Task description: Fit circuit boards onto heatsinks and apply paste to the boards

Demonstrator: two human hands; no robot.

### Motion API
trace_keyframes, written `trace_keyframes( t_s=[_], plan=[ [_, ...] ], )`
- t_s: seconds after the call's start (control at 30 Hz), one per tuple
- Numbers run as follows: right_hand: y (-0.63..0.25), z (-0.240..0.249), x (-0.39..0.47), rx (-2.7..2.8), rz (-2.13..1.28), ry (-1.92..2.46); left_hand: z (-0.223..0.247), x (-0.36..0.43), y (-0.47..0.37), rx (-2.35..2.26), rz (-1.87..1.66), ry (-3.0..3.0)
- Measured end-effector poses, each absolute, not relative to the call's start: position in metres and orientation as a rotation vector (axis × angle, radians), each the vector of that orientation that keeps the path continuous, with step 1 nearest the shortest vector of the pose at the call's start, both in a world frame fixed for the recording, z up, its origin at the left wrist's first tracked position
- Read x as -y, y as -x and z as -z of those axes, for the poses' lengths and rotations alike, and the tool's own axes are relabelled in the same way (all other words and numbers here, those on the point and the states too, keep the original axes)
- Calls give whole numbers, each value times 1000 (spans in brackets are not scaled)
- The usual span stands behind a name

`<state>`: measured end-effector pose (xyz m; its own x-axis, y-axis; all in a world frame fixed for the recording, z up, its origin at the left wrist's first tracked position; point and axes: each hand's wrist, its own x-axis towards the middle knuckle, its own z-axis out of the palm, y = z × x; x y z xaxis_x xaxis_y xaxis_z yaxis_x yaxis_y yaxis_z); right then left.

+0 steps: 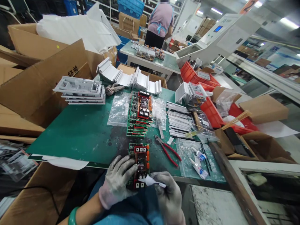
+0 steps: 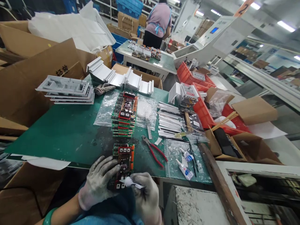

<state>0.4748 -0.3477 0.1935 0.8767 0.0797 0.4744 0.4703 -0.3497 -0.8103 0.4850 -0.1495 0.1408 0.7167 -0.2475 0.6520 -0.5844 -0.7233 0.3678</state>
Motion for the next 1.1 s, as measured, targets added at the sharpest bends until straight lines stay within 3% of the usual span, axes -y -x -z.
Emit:
trace_keyframes(
  t_s=[0.37, 0.77, 1.1],
  plan=[
    [-477, -207, 360, 564, 506, 2093, -149, 150, -486, 637, -762, -2389],
    [-436, -177, 371, 670, 719, 2031, -150, 150, -487, 649, -742, -2402],
    [-442, -219, 311, 935, 948, 2238, -152, 150, -487, 663, -747, -2409]
  ],
)
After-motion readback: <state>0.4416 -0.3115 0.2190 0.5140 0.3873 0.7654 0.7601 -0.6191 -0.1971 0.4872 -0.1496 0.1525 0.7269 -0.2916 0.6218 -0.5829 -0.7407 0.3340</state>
